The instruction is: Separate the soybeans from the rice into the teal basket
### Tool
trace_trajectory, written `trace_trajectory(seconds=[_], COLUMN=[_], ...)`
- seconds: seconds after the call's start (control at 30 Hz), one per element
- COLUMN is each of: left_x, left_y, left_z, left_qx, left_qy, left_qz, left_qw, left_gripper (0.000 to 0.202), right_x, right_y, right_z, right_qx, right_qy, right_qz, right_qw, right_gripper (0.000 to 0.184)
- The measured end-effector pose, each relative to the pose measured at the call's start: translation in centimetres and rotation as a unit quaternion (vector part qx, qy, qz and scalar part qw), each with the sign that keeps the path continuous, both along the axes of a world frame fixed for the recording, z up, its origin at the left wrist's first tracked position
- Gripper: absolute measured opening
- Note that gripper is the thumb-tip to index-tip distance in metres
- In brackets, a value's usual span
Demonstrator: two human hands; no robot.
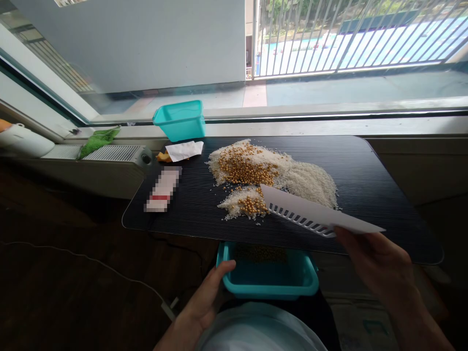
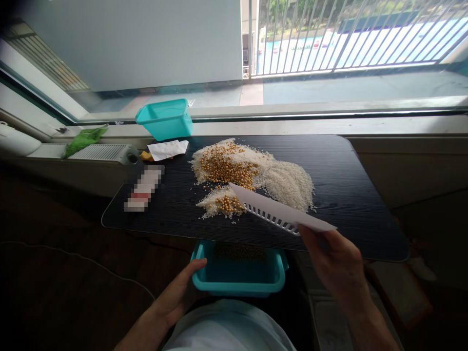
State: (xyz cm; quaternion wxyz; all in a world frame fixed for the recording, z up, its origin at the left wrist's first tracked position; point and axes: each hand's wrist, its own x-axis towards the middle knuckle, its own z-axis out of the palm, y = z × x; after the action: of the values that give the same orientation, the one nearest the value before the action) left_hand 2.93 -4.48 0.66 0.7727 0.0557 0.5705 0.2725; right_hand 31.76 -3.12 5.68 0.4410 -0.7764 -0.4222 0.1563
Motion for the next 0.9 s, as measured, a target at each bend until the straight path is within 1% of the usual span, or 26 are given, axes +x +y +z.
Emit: trace_trajectory(seconds=[0.1,0.2,0.33,0.47,0.6,0.67,0.77,0.9], left_x=[-0.09,-0.16,-0.16,-0.21,-0.28,-0.27,-0.21,-0.06], left_y=[0.05,0.12,0.09,0.06,0.08,0.04,-0.07,-0.14], left_z=[-0.27,-0.37,-0.11,-0.09,-0.46,-0.59,-0.64,-0.54], left_qx=[0.007,0.004,0.0,0.003,0.011,0.015,0.013,0.019], left_qy=[-0.01,-0.019,-0.013,-0.006,-0.026,-0.02,-0.01,-0.015], left_qz=[0.003,0.005,0.003,-0.002,-0.012,-0.011,-0.007,-0.005], left_qw=[1.0,1.0,1.0,1.0,1.0,1.0,1.0,1.0], left_gripper=[0.038,0.041,0.043,0.042,0.046,0.044,0.04,0.043], right_x=[-0.02,0.06,0.02,-0.16,-0.23,-0.29,-0.47,-0.53], right_y=[0.08,0.25,0.6,0.53,0.24,0.32,0.63,0.67], right_z=[0.25,0.33,-0.05,-0.18,0.37,0.52,0.32,-0.09], right_qx=[-0.008,-0.005,0.008,0.011,0.015,0.021,0.013,0.009], right_qy=[0.02,0.015,0.022,0.033,0.041,0.038,0.04,0.036], right_qz=[0.014,0.007,0.02,0.042,0.025,0.021,0.041,0.072], right_qw=[1.0,1.0,1.0,0.998,0.999,0.999,0.998,0.997], right_gripper=[0.031,0.032,0.034,0.032,0.034,0.033,0.031,0.029])
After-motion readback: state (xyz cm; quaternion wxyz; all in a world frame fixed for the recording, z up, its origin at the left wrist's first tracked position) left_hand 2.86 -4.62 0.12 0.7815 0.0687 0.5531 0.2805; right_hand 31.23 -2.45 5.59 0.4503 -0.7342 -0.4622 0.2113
